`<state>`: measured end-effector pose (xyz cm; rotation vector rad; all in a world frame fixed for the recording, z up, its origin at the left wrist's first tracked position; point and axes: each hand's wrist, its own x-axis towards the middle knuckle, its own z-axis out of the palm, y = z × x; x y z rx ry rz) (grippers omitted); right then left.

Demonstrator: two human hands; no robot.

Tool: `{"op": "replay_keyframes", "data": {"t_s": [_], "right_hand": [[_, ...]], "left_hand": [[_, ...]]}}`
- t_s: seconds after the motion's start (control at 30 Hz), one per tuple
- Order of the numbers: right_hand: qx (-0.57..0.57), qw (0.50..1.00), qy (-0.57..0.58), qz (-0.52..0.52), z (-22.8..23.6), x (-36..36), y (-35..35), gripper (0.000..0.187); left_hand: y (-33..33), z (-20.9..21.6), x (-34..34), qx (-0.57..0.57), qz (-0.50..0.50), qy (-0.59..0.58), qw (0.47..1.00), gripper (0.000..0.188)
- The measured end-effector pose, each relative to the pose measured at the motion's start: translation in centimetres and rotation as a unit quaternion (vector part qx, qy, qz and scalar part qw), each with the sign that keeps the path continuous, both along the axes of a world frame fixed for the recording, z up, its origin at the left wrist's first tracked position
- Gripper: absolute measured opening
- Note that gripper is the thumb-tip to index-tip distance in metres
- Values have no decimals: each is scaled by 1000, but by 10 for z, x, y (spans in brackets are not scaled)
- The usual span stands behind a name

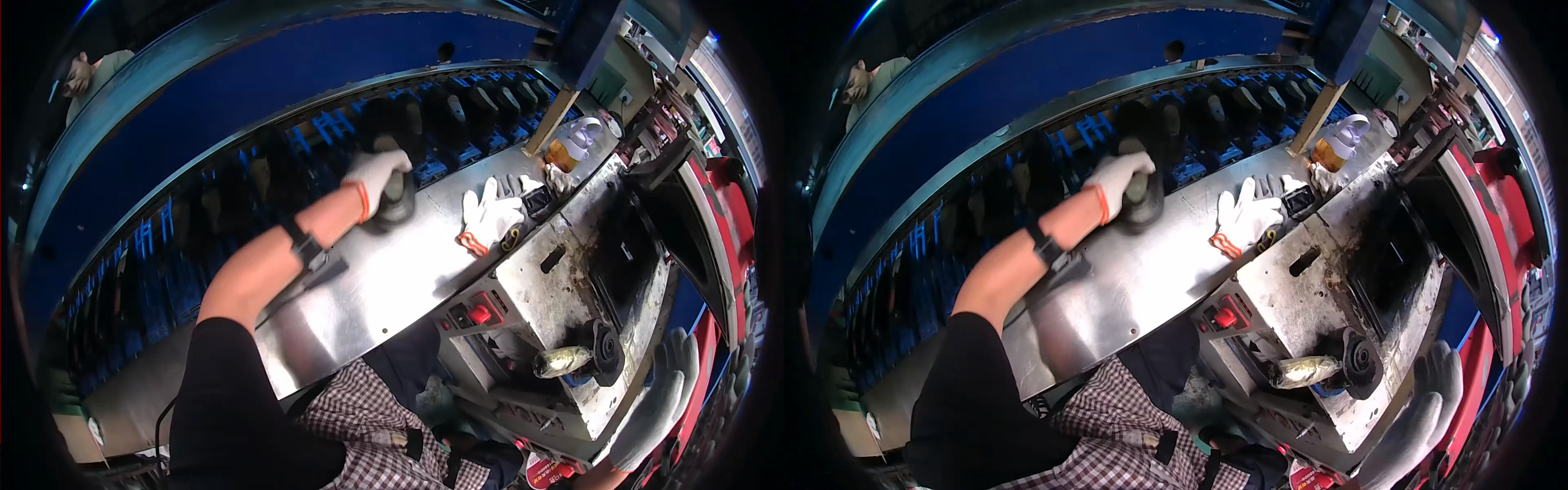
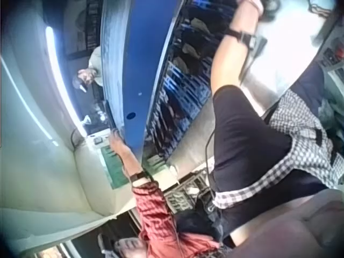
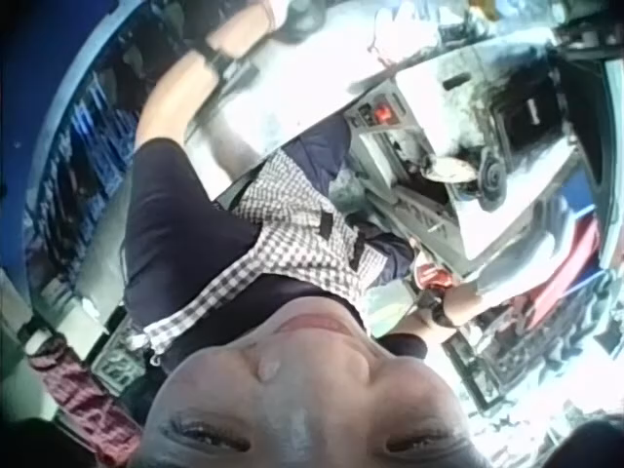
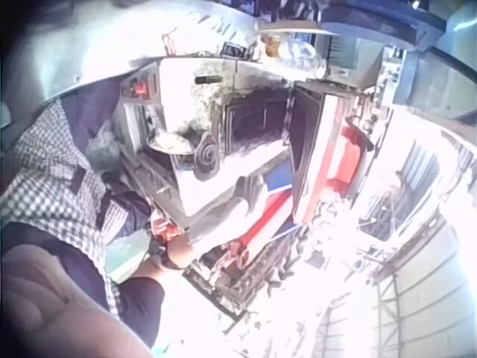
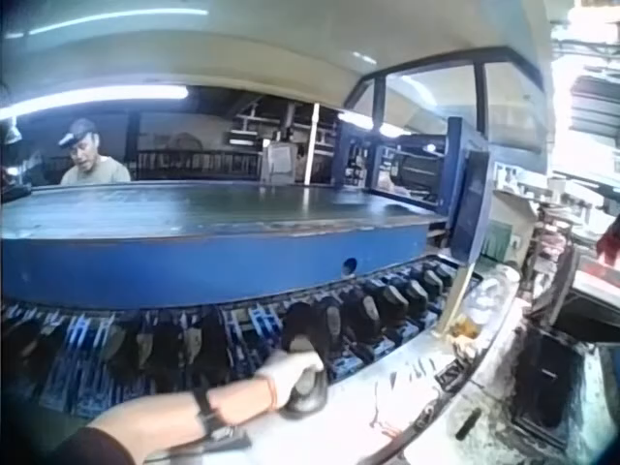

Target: Operating a sole-pressing machine by placing shoes on lasts into the machine and removing them.

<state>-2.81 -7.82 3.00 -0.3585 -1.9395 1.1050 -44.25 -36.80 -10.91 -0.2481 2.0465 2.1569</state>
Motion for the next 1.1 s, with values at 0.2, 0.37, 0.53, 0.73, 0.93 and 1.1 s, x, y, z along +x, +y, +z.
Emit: {"op": "replay_keyframes", "data": {"t_s": [0.2, 0.37, 0.53, 0.73, 0.93, 1.1], "right_hand": [[-82, 993, 24, -76, -13, 13, 21, 50], [99, 990, -11, -104, -35, 16, 23, 33], [257, 953, -55, -150, -34, 11, 6, 15], [201, 971, -40, -121, -50, 23, 29, 22], [22, 994, -27, -104, -82, 27, 46, 41], [-4, 997, -8, -72, -70, 19, 22, 38]], "left_hand": [[-33, -85, -151, -253, 16, 131, 958, 96], [-23, -81, -131, -407, -41, 93, 908, 95], [-92, -42, -68, -587, 176, 122, 781, 98], [-183, -70, -72, -323, 296, -80, 896, 110], [-158, -84, -100, -413, 237, -92, 875, 110], [-237, -105, -158, -309, -98, -69, 943, 67]]}}
